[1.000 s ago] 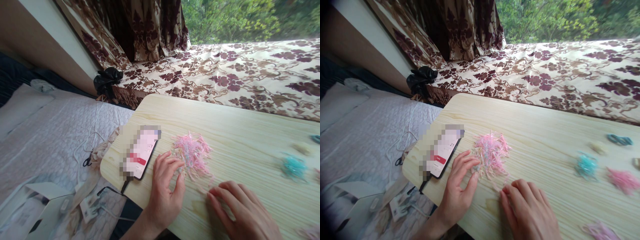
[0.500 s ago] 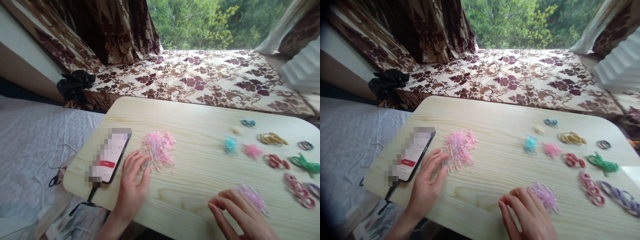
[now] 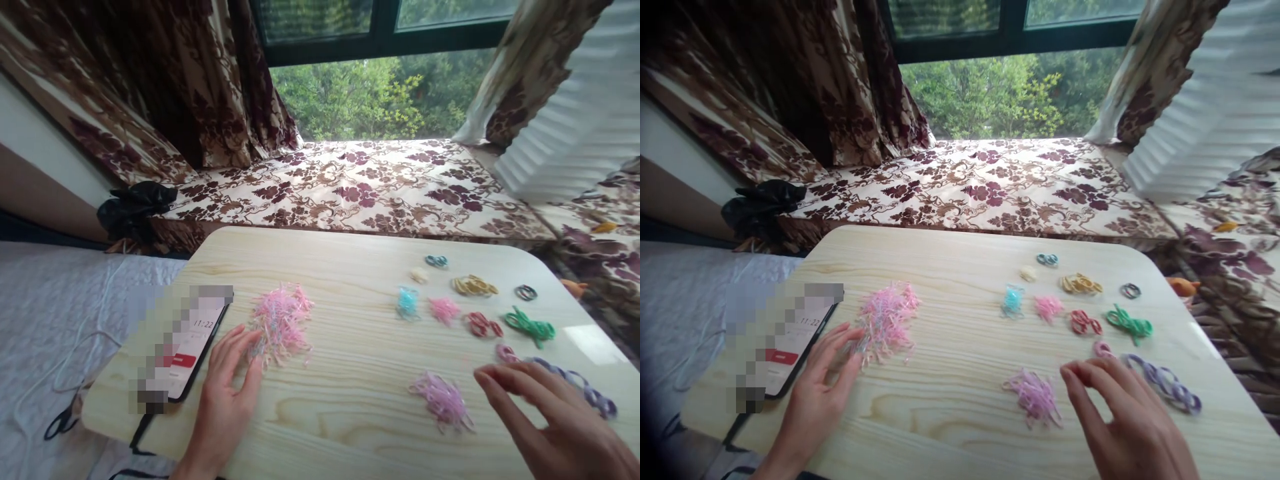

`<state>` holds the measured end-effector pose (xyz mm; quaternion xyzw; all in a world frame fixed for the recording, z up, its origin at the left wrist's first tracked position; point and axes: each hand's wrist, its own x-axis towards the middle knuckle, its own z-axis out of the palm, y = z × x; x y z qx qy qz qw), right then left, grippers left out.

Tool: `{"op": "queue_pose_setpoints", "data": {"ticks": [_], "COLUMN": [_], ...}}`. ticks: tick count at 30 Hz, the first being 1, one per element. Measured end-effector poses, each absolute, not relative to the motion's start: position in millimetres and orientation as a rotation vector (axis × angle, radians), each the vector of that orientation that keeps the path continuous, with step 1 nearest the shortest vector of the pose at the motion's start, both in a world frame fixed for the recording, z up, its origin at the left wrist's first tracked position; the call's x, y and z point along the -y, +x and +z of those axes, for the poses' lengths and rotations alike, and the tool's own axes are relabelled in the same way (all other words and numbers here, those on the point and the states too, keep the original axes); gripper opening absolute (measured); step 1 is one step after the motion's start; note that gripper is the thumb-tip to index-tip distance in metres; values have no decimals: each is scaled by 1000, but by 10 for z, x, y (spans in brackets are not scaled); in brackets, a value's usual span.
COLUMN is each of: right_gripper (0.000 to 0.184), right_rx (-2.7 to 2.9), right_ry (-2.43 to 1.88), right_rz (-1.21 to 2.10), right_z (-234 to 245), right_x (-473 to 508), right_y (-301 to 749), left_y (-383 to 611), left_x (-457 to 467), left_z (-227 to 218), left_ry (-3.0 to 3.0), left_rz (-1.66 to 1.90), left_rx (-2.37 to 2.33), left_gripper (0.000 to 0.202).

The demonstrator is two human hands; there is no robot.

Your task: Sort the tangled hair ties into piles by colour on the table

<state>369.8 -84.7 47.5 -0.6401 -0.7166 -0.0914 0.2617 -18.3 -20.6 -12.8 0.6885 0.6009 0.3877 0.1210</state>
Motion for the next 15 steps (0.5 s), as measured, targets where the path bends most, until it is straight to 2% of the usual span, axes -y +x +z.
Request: {"op": "queue_pose_setpoints", "data": {"ticks": [5,15], "right_gripper": [52,51], "right_rx": [1911,1960], "right_ry": [-1860,-1943], "right_rz": [-207,-122], "right_z": [472,405], "right_x": [376,67], "right_y": [3903,3976], "left_y": [-237,-255], "left_x": [198,186], "left_z": [-229,-277], "left_ry": [2044,2109], "left_rz": [1140,1159], "left_rx": [-1756,-1742], "left_gripper": [25,26]}}
